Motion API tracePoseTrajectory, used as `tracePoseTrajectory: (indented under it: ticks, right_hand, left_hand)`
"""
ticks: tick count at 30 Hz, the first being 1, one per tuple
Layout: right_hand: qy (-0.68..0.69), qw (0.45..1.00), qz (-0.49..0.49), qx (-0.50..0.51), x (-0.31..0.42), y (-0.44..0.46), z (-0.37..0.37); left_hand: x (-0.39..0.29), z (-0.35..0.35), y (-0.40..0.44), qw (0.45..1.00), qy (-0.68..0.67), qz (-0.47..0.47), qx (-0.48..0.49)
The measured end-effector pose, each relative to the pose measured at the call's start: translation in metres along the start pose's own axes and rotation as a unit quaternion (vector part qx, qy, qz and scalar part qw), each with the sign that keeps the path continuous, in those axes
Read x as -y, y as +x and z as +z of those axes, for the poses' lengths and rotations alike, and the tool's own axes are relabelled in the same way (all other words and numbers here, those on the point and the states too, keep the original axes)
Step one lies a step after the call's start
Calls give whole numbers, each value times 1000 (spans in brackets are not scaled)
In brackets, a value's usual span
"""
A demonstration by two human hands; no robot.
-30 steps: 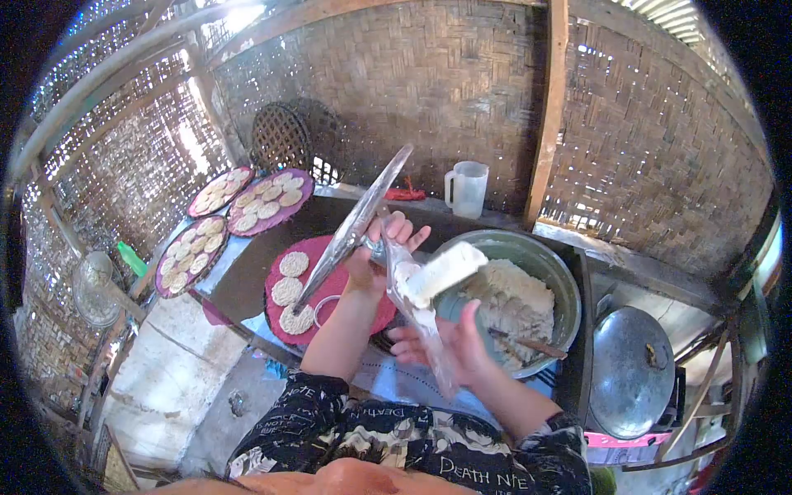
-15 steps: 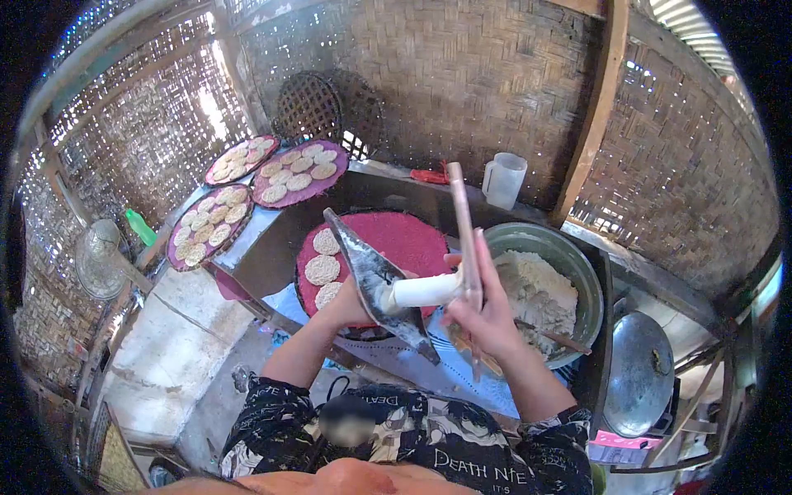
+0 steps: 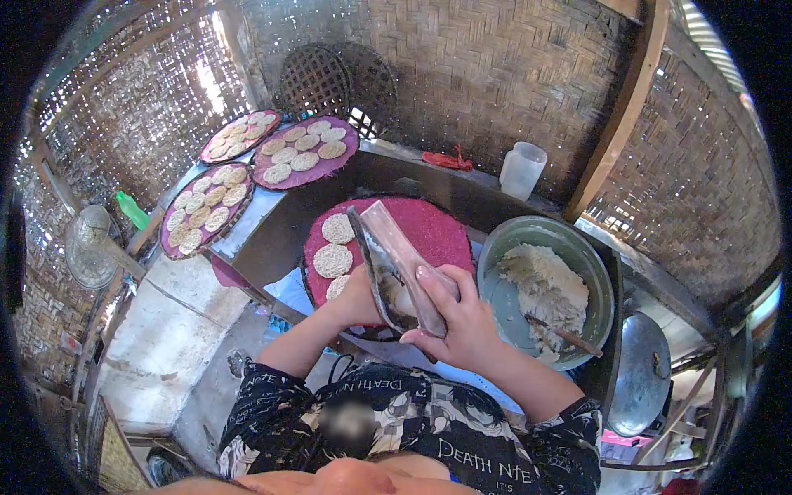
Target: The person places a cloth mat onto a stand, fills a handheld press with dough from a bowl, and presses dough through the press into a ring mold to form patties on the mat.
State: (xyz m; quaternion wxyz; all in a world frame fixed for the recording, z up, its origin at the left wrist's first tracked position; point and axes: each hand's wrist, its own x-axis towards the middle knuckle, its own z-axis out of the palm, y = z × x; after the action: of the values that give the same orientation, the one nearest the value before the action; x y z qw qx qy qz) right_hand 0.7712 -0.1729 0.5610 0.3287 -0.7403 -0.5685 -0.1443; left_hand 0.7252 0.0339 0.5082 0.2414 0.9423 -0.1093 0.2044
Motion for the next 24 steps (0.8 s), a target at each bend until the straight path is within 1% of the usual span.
tracePoseTrajectory:
  ticks: [3, 4, 5, 6, 7, 8, 9, 10, 11, 12, 13, 14, 15, 16, 17, 19, 20, 23, 24]
  right_hand:
    - [15, 999, 42, 20, -3, 7, 9]
    - [24, 998, 50, 36, -5, 13, 8]
    - [35, 996, 60, 53, -7, 18, 9]
    - [151, 982, 110, 36, -13, 26, 10]
    - [266, 950, 162, 21, -22, 34, 10]
    - [375, 902, 212, 7, -30, 36, 12]
    - [457, 838, 275, 109, -46, 28, 11]
    - [526, 755, 331, 210, -68, 14, 8]
    - [579, 653, 380, 306, -82, 4, 8]
    - [598, 646, 374, 292, -82, -7, 11]
    - [616, 640, 366, 279, -79, -21, 15]
    - [634, 632, 359, 264, -79, -26, 19]
    - [646, 616, 337, 300, -71, -15, 14]
    - [657, 597, 316, 335, -53, 1, 2]
    - [667, 577, 294, 369, -44, 11, -3]
    - [667, 559, 295, 395, -39, 18, -10]
    - [662, 557, 309, 395, -41, 18, -13]
    - [641, 560, 366, 377, -56, 17, -23]
    - [638, 557, 386, 367, -61, 16, -24]
  left_hand:
    - [7, 2, 4, 997, -51, -38, 31]
    - [16, 11, 4, 997, -63, -4, -32]
    - [22, 13, 5, 992, -115, -17, -46]
    - [25, 11, 7, 984, -167, -33, -60]
    - [26, 7, 9, 972, -219, -52, -74]
    - [25, 1, 14, 979, -169, -104, -50]
    - [32, 1, 15, 959, -235, -160, -21]
    - [37, -1, 18, 967, -225, -112, -33]
    - [41, -6, 20, 973, -215, -65, -46]
    - [46, -14, 23, 928, -371, -31, 31]
    - [52, -26, 29, 851, -515, 7, 103]
    - [55, -43, 38, 779, -620, 45, 87]
    - [53, -63, 48, 694, -712, 84, 67]
    - [41, -83, 57, 601, -791, 103, 56]
    - [31, -95, 66, 499, -857, 123, 44]
    - [26, -91, 81, 476, -823, 291, 108]
    - [19, -94, 81, 476, -820, 300, 104]
    - [27, -83, 80, 556, -803, 215, 24]
    - [39, -73, 82, 540, -822, 184, 3]
